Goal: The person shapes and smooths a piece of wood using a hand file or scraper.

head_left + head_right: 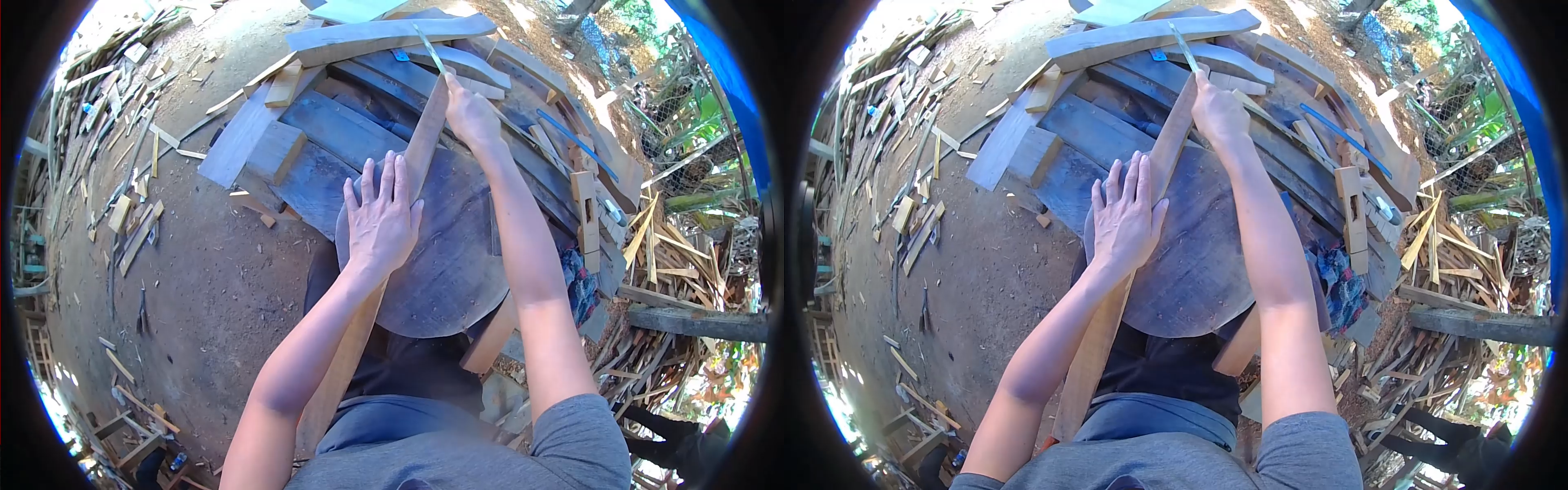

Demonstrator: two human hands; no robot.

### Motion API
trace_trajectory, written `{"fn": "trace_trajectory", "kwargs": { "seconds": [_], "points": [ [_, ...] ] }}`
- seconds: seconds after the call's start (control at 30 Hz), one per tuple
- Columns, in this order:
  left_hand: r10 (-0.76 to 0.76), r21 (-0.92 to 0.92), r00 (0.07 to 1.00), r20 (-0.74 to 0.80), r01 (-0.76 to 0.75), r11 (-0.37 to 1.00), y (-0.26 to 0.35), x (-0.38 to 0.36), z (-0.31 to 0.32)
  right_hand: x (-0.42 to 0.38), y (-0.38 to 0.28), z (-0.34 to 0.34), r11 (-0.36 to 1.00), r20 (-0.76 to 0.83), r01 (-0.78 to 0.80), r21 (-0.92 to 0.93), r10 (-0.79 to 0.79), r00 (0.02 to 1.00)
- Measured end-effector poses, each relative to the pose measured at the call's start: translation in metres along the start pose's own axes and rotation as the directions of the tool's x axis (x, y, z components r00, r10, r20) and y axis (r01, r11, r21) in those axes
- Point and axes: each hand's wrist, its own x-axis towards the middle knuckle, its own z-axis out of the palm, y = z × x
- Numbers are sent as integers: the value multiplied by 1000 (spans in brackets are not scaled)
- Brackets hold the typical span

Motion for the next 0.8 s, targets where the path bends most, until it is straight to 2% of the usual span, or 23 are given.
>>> {"fn": "trace_trajectory", "kwargs": {
  "seconds": [0.07,0.2,0.23,0.3,0.4,0.47,0.53,0.57,0.67,0.7,0.8],
  "points": [
    [13,-4,1000,-12,-13,1000,0,-2,-2,-30,3,-7,999,16,16,40,-17,1000],
    [2,-7,1000,4,-2,1000,1,-1,-5,-64,2,-18,998,101,34,-53,-28,994],
    [4,-4,1000,7,-4,1000,0,-1,-6,-56,5,-11,999,107,25,-49,-19,994],
    [22,0,1000,7,-22,1000,2,-1,-5,-17,16,7,995,-57,89,48,-86,995],
    [13,5,1000,-7,-13,1000,1,-1,-3,22,9,12,999,-61,32,6,-32,998],
    [-1,8,1000,16,1,1000,1,-1,-1,24,16,14,998,-83,56,9,-55,995],
    [2,6,1000,3,-2,1000,1,1,-2,-2,15,12,998,-65,40,54,-37,997],
    [8,2,1000,5,-8,1000,1,-2,-3,-25,7,1,999,-12,-12,42,12,1000],
    [-1,-9,1000,9,1,1000,2,-2,-5,-57,1,-12,1000,32,-28,-2,28,999],
    [-3,-7,1000,16,3,1000,1,-2,-5,-50,8,-6,999,-4,28,23,-28,1000],
    [15,-2,1000,4,-15,1000,2,0,-5,-3,14,4,996,-52,40,86,-36,998]
  ]
}}
